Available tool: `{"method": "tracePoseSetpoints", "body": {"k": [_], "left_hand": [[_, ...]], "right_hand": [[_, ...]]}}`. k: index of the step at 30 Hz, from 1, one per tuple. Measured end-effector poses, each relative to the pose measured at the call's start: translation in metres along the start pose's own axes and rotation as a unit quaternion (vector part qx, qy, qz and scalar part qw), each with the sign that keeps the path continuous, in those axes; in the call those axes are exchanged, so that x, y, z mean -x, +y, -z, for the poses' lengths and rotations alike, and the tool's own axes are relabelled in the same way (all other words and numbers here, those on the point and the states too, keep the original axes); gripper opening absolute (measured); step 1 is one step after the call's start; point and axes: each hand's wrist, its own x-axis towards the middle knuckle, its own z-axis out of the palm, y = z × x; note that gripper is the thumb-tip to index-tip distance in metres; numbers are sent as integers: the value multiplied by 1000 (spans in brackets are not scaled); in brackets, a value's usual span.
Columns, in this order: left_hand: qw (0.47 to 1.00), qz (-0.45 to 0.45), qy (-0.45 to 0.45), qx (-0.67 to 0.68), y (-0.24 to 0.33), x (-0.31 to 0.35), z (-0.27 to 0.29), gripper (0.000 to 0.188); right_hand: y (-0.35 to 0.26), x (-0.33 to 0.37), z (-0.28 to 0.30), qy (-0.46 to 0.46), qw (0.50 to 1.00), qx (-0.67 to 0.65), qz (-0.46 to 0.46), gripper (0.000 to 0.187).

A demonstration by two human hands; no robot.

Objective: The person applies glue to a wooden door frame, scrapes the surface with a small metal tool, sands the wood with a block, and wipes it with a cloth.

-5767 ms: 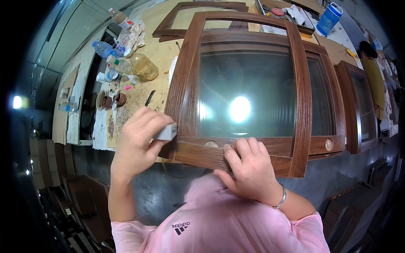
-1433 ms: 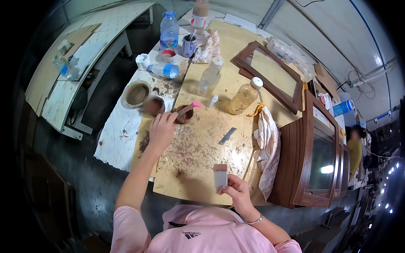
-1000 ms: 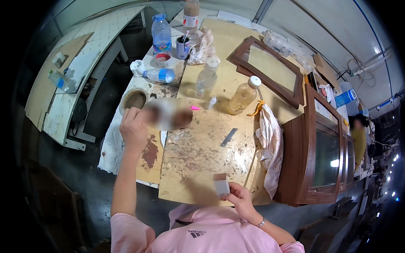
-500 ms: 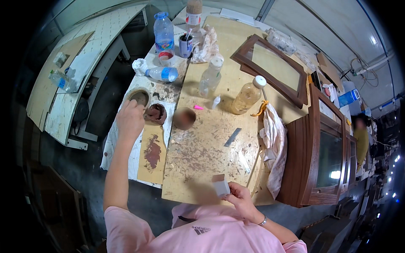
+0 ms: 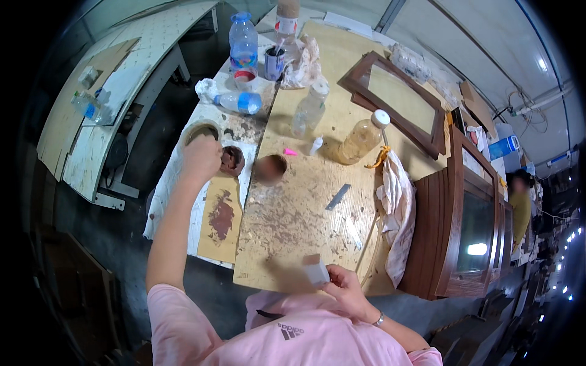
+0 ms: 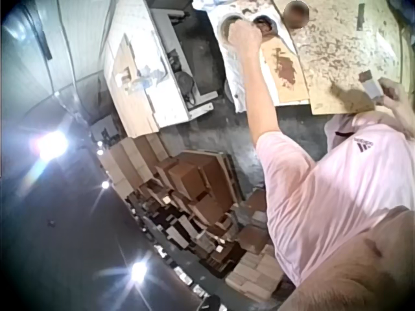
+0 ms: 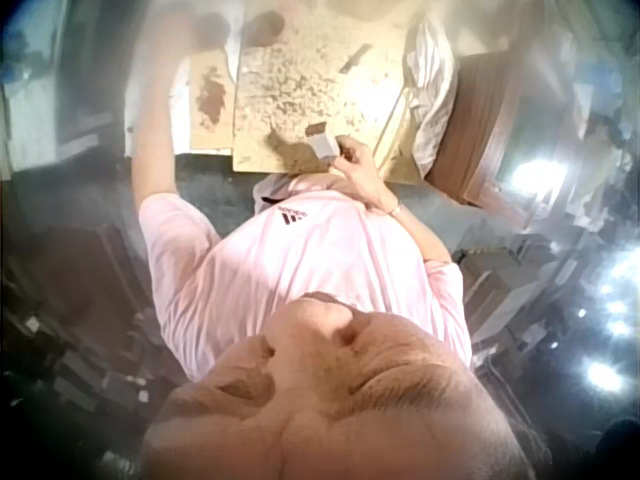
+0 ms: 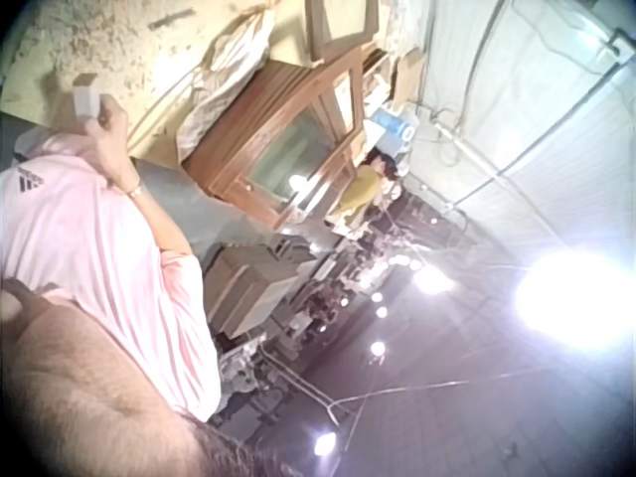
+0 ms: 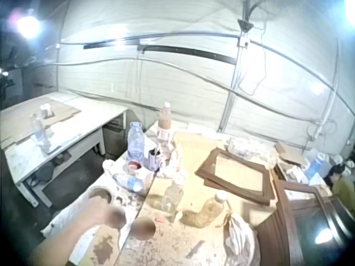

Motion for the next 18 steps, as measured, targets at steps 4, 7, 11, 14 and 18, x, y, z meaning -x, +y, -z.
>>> {"method": "tracePoseSetpoints", "body": {"k": [4,7,11,14,18], "left_hand": [[997,46,-24,54,13,-12,22,12],[999,32,7,35,10,-12,19,11],[997,27,-22,70,12,-13,18,11],[997,46,8,66,12,-10,17,11],[992,61,-79,77,23,-12,25,12]], "right_hand": [[2,-3,11,-2,999,38,12,28],[-2,0,7,-9,1000,24,6,27],[11,-5,7,-6,998,54,25,25],[6,-3,8,-12,998,53,19,28],[11,-3,10,-9,999,39,6,32]]}}
